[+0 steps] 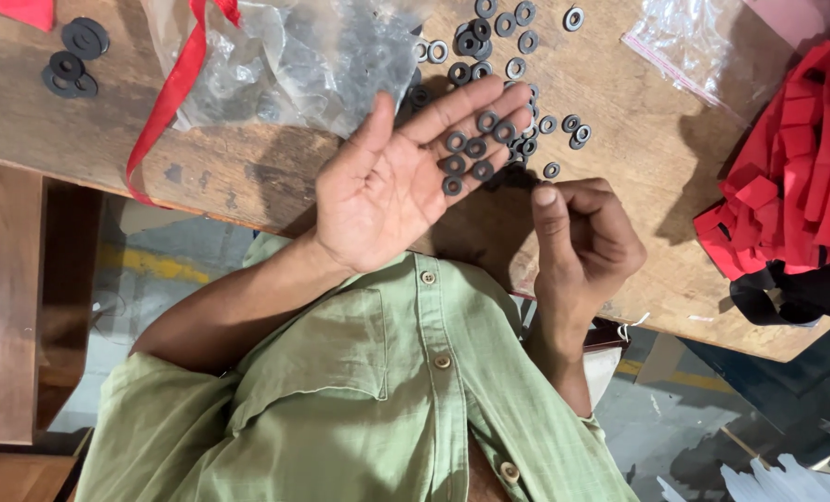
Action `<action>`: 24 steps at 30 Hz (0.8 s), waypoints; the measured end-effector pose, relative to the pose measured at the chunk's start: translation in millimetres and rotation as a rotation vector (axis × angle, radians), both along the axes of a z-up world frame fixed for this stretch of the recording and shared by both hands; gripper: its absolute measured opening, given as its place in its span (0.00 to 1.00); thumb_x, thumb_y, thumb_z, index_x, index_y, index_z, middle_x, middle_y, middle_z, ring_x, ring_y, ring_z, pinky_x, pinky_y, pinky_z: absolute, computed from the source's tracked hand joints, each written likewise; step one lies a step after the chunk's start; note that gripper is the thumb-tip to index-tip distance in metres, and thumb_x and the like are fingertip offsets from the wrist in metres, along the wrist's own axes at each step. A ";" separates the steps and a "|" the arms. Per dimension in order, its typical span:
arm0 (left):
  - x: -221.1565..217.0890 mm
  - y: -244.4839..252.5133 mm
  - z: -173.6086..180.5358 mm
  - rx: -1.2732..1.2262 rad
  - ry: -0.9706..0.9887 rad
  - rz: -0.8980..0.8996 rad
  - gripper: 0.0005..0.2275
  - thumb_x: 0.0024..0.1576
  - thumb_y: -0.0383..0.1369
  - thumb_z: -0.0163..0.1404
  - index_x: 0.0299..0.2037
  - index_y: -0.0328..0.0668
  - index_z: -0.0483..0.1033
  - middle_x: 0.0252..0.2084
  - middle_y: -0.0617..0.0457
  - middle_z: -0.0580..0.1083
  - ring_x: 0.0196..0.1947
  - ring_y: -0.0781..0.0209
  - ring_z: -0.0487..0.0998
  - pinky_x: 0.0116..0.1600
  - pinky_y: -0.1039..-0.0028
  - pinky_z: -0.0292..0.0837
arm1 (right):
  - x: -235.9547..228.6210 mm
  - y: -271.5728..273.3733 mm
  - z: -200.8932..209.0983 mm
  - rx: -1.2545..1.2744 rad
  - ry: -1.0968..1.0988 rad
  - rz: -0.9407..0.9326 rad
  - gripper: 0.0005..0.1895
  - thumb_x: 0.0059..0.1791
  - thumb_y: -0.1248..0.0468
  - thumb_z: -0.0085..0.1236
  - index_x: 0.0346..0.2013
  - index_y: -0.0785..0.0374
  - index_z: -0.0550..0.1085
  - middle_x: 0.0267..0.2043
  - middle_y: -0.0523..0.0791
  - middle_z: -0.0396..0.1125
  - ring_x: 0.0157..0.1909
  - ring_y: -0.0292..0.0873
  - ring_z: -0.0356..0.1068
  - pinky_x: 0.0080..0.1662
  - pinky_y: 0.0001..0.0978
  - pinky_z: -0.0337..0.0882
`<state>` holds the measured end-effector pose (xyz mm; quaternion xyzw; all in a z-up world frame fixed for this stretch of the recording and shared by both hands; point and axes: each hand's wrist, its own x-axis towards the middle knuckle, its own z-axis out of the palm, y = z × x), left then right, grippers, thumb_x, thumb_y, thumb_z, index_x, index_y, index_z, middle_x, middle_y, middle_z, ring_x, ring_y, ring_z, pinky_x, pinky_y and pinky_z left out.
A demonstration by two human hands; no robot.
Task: The person counts small black washers one at a time into their palm at a workbench, then transfers counted groups into a red drawstring pouch labeled HARDWARE. They open a cardboard box of washers, pour more onto the table, and continue counting and filling pouches.
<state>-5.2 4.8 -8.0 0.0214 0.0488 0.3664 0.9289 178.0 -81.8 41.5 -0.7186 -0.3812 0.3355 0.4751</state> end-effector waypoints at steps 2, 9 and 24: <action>-1.6 9.6 8.2 0.001 0.004 0.005 0.33 0.74 0.54 0.28 0.77 0.30 0.49 0.78 0.42 0.52 0.78 0.55 0.51 0.81 0.67 0.44 | -1.2 -1.9 3.6 -0.038 -0.070 0.024 0.06 0.58 0.74 0.62 0.39 0.72 0.74 0.37 0.43 0.68 0.37 0.31 0.61 0.42 0.21 0.61; -5.7 37.2 38.8 -0.702 -0.157 0.088 0.39 0.64 0.53 0.20 0.76 0.22 0.44 0.79 0.33 0.47 0.78 0.43 0.47 0.78 0.57 0.44 | -5.4 -1.4 -1.4 -0.140 -0.425 0.266 0.09 0.54 0.74 0.64 0.49 0.66 0.78 0.45 0.45 0.66 0.42 0.37 0.65 0.44 0.27 0.66; -6.7 8.8 3.2 -0.172 -0.052 0.050 0.36 0.70 0.54 0.26 0.77 0.28 0.46 0.78 0.40 0.48 0.78 0.52 0.49 0.80 0.65 0.45 | -12.1 5.9 -5.9 -0.039 -0.732 0.468 0.10 0.53 0.73 0.66 0.49 0.67 0.76 0.47 0.48 0.63 0.49 0.48 0.63 0.49 0.39 0.65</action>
